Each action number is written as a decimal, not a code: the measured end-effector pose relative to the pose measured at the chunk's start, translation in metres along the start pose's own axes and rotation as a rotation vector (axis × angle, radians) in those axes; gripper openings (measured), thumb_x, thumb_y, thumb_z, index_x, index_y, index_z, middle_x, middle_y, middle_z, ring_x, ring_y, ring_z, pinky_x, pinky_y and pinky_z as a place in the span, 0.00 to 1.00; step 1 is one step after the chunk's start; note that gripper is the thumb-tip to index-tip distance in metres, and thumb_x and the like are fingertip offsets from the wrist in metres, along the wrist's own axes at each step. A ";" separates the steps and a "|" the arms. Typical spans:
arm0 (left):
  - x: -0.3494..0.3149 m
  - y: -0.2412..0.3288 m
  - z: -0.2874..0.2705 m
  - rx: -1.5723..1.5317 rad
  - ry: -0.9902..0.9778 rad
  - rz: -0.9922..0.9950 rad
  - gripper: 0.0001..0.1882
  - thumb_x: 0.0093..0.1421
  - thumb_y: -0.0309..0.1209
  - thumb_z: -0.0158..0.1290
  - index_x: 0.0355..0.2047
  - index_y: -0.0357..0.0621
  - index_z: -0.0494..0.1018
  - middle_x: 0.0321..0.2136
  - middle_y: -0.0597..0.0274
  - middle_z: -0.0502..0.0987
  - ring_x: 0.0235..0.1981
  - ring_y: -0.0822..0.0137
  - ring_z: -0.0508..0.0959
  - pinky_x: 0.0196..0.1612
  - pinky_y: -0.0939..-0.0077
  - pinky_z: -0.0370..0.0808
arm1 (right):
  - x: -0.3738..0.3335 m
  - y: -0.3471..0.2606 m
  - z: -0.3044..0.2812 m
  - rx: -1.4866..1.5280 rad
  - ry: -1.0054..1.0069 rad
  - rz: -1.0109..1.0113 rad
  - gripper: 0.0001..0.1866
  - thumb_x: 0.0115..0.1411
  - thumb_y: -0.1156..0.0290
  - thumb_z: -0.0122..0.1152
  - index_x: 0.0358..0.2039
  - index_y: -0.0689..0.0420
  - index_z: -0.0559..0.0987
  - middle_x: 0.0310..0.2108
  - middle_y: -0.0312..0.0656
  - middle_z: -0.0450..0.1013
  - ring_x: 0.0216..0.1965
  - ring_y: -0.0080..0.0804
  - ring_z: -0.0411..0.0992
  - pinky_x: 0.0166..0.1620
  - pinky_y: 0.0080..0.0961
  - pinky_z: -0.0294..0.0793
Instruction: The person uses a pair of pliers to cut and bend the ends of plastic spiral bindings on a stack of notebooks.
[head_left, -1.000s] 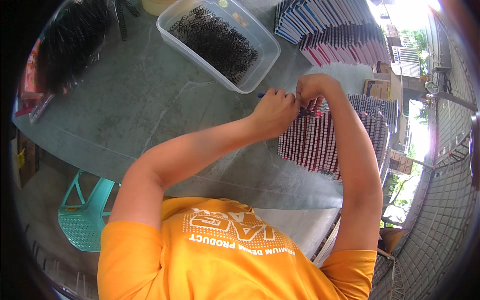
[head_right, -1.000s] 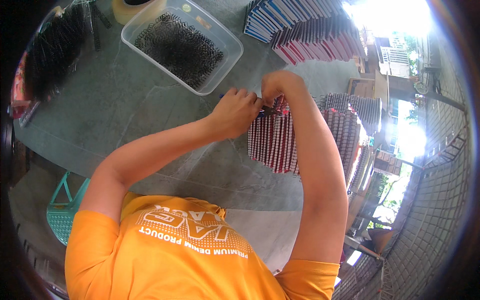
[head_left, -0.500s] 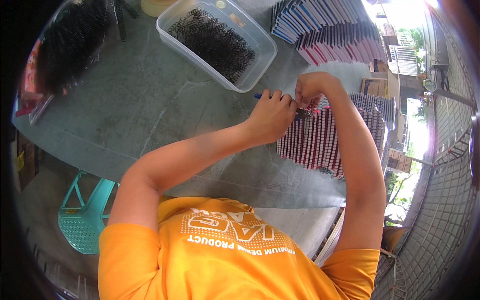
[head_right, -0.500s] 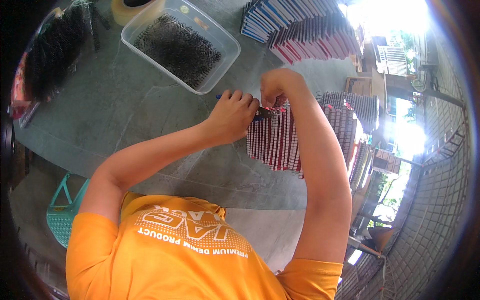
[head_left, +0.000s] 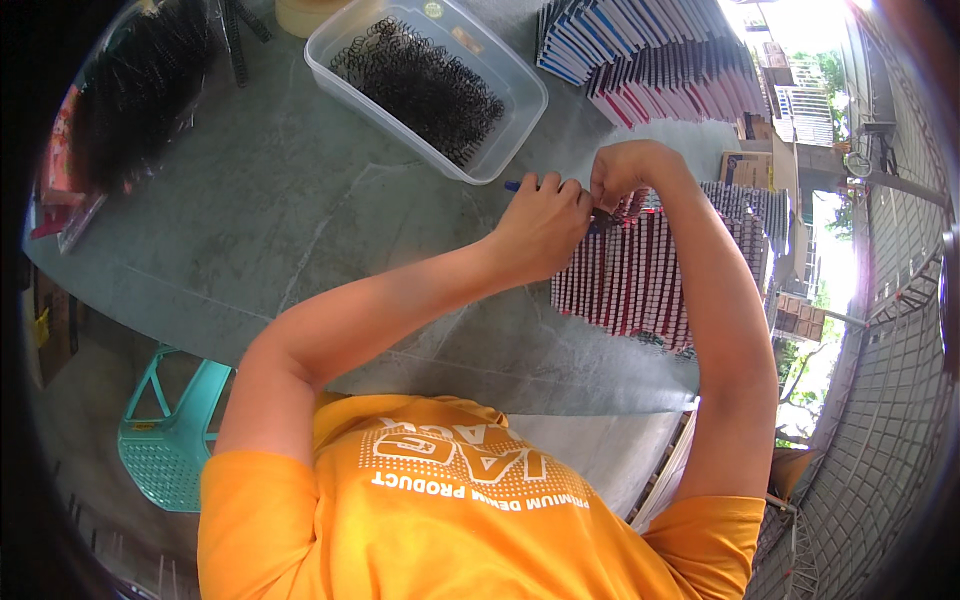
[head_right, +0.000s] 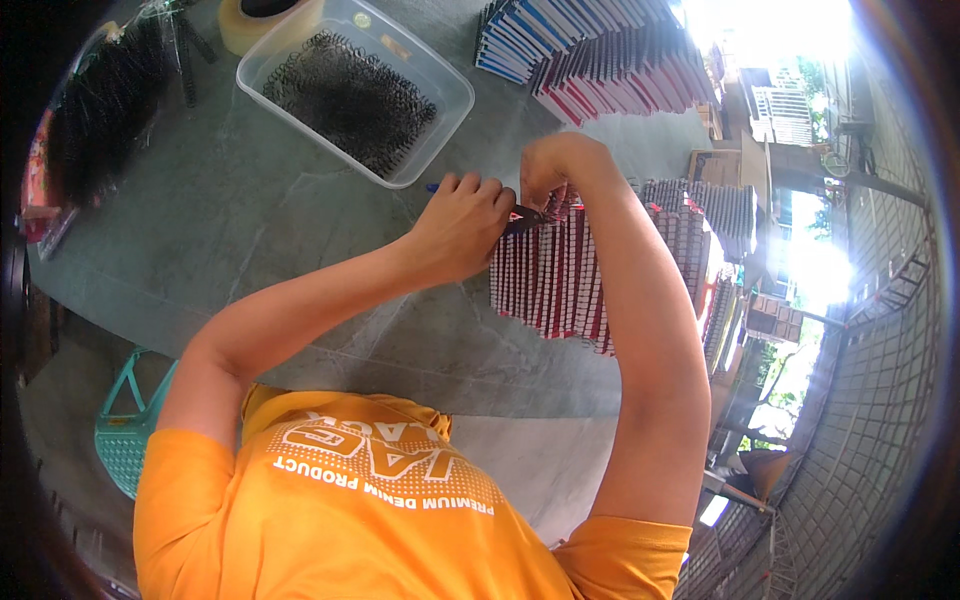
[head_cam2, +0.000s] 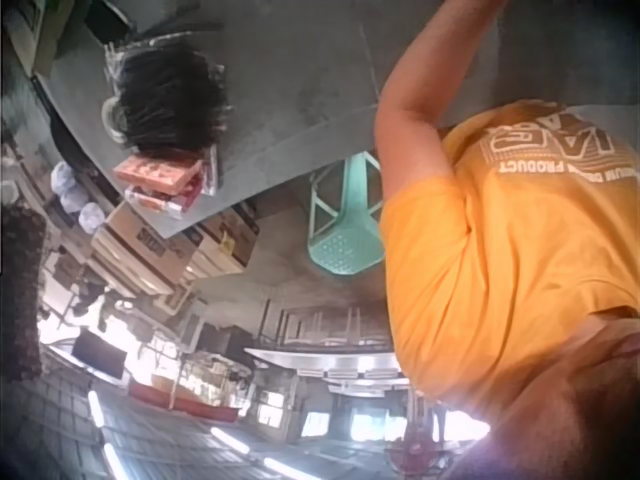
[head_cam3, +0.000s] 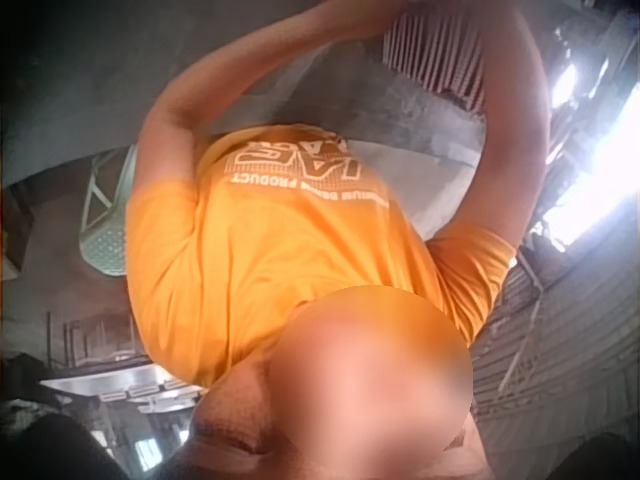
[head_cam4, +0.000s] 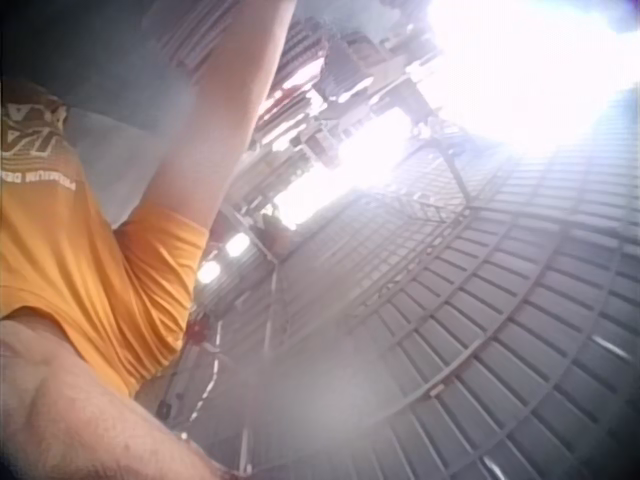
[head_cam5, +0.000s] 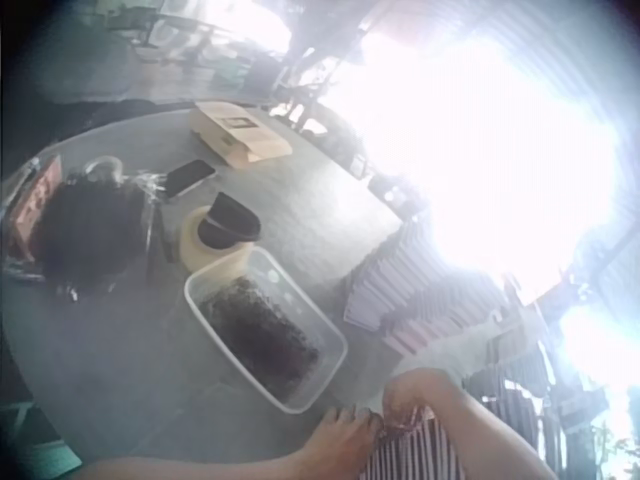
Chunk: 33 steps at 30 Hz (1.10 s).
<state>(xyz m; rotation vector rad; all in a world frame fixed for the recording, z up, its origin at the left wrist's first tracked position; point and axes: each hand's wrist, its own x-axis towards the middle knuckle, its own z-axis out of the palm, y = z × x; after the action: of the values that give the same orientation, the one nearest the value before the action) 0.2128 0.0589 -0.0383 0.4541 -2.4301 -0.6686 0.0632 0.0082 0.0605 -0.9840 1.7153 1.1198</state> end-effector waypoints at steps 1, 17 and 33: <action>0.001 0.000 0.001 0.025 0.004 -0.002 0.18 0.42 0.31 0.56 0.35 0.40 0.69 0.32 0.59 0.71 0.36 0.60 0.70 0.38 0.65 0.64 | -0.003 -0.003 -0.001 0.002 0.013 0.009 0.11 0.46 0.79 0.61 0.33 0.60 0.80 0.31 0.40 0.76 0.35 0.29 0.75 0.35 0.27 0.78; 0.008 0.002 0.005 0.074 0.000 0.033 0.14 0.48 0.30 0.51 0.36 0.43 0.71 0.31 0.61 0.71 0.36 0.61 0.71 0.39 0.63 0.64 | -0.003 0.003 -0.002 0.069 -0.001 0.009 0.11 0.44 0.77 0.62 0.32 0.61 0.79 0.31 0.40 0.77 0.34 0.29 0.75 0.36 0.28 0.77; 0.007 -0.002 -0.004 0.008 0.018 0.000 0.17 0.43 0.31 0.56 0.34 0.42 0.69 0.31 0.58 0.72 0.35 0.59 0.73 0.38 0.66 0.67 | -0.004 0.008 -0.002 0.119 0.032 0.009 0.11 0.43 0.80 0.60 0.31 0.62 0.79 0.29 0.42 0.76 0.33 0.31 0.75 0.36 0.30 0.77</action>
<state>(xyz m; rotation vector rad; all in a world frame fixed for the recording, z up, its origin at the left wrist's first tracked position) 0.2100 0.0528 -0.0340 0.4618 -2.4168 -0.6529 0.0563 0.0094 0.0671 -0.9253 1.7921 1.0008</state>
